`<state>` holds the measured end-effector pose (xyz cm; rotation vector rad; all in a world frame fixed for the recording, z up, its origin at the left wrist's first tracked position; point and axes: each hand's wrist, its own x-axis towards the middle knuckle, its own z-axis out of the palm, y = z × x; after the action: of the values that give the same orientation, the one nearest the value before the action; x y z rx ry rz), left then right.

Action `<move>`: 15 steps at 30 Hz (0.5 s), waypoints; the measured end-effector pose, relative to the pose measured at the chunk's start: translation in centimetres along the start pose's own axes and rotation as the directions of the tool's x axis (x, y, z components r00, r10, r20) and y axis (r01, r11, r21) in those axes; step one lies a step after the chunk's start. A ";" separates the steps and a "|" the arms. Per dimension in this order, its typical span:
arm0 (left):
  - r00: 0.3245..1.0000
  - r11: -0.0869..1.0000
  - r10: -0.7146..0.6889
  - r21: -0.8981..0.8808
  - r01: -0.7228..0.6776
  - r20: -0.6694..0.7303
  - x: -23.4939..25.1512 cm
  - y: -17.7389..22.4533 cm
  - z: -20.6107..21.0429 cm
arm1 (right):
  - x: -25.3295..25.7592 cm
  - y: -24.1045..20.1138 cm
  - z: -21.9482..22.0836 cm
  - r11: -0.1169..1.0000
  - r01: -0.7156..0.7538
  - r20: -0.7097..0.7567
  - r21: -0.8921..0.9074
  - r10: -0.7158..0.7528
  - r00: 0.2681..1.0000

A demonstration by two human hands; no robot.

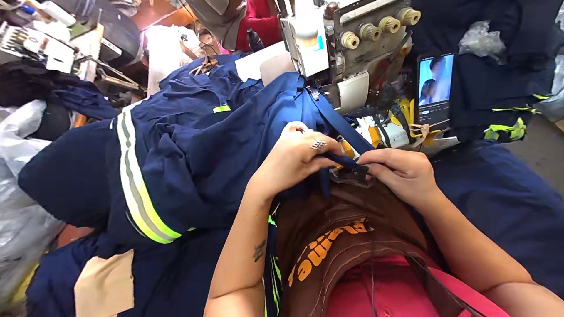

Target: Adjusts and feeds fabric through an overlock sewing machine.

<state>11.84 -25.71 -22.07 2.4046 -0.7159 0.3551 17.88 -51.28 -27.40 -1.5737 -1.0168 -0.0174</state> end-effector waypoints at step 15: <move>0.964 0.935 -0.047 0.352 -0.050 0.262 3.5 -2.9 -1.2 | -2.4 -1.3 -1.0 0.818 -0.100 -0.036 -0.566 0.096 0.995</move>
<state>16.28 -24.46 -21.02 2.8349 -0.8298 0.1709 16.13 -53.58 -27.34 -2.1693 -0.9724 -0.2795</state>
